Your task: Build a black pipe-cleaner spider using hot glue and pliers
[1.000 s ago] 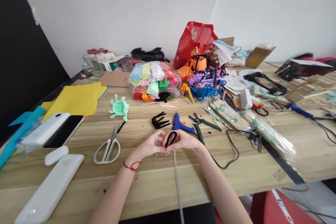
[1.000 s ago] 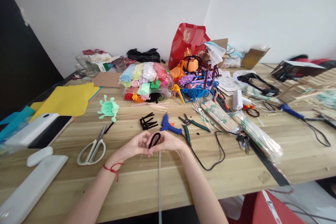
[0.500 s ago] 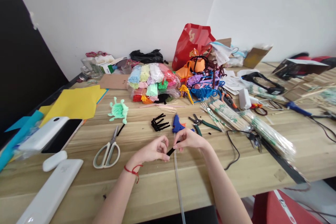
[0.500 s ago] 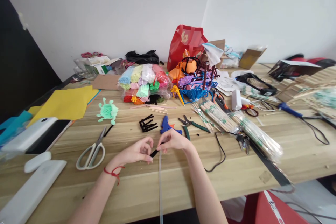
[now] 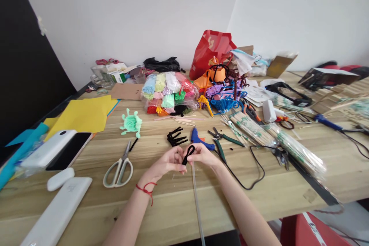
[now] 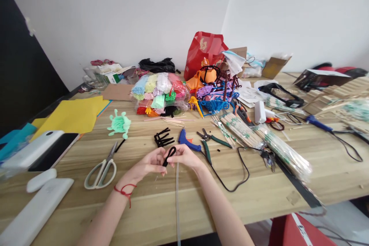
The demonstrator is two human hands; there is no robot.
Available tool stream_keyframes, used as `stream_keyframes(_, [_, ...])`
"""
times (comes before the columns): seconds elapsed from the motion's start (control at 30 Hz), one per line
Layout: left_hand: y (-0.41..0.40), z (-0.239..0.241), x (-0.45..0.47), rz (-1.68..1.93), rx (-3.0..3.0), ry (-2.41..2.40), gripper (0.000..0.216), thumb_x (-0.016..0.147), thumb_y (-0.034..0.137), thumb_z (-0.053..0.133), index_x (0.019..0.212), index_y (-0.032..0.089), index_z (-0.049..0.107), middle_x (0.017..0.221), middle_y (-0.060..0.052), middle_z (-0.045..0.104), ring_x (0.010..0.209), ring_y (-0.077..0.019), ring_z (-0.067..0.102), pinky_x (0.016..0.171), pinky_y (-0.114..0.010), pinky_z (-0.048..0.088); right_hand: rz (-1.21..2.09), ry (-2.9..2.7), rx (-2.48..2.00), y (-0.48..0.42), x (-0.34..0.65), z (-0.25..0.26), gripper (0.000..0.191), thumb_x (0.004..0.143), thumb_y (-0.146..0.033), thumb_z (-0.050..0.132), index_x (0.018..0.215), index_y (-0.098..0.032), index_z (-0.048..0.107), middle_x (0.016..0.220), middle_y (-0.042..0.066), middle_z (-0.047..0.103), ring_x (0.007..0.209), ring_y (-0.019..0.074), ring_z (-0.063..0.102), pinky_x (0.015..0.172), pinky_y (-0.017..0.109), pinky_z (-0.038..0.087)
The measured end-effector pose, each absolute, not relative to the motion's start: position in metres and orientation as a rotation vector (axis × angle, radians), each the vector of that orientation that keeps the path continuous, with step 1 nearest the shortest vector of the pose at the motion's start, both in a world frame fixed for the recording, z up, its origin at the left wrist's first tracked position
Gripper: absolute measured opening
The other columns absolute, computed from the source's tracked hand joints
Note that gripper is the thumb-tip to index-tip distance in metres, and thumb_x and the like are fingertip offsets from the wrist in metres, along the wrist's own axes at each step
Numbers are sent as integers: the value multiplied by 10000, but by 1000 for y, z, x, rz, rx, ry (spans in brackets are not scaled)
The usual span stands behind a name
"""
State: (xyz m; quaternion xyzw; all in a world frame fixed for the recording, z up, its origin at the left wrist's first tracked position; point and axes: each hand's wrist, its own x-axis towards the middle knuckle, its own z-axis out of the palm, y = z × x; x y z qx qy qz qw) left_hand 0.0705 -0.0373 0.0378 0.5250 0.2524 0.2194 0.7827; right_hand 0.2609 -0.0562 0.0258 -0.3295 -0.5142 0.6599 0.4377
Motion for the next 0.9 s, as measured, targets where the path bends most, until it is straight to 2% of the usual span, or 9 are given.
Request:
stream_keyframes(0.27, [-38, 35, 74, 451, 1112, 525, 429, 633, 197, 784, 933, 177, 477, 608, 64, 585, 572, -127, 639, 578, -228, 469, 1614, -1070, -854, -56, 264, 23, 289, 498, -336, 853, 629, -157, 667, 642, -1, 663, 415, 70, 503, 426, 203, 400])
stream_keyframes(0.43, [-41, 37, 75, 449, 1093, 537, 440, 613, 202, 797, 912, 183, 475, 604, 81, 540, 595, -144, 658, 571, -227, 467, 1646, -1011, -827, -56, 263, 21, 293, 480, -322, 859, 635, -166, 665, 614, -12, 647, 392, 61, 488, 402, 192, 366])
stream_keyframes(0.7, [-39, 33, 74, 414, 1133, 484, 441, 641, 211, 780, 948, 181, 465, 649, 40, 616, 586, -128, 639, 570, -227, 456, 1659, -983, -762, -56, 259, 20, 303, 483, -308, 857, 621, -175, 622, 643, -28, 628, 392, 44, 453, 386, 185, 310])
stream_keyframes(0.9, [-41, 34, 76, 424, 1100, 456, 438, 628, 184, 782, 941, 183, 476, 605, 71, 553, 579, -130, 641, 557, -225, 457, 1686, -952, -718, -58, 256, 19, 388, 486, -389, 848, 560, -186, 526, 533, -54, 502, 452, 70, 409, 448, 210, 318])
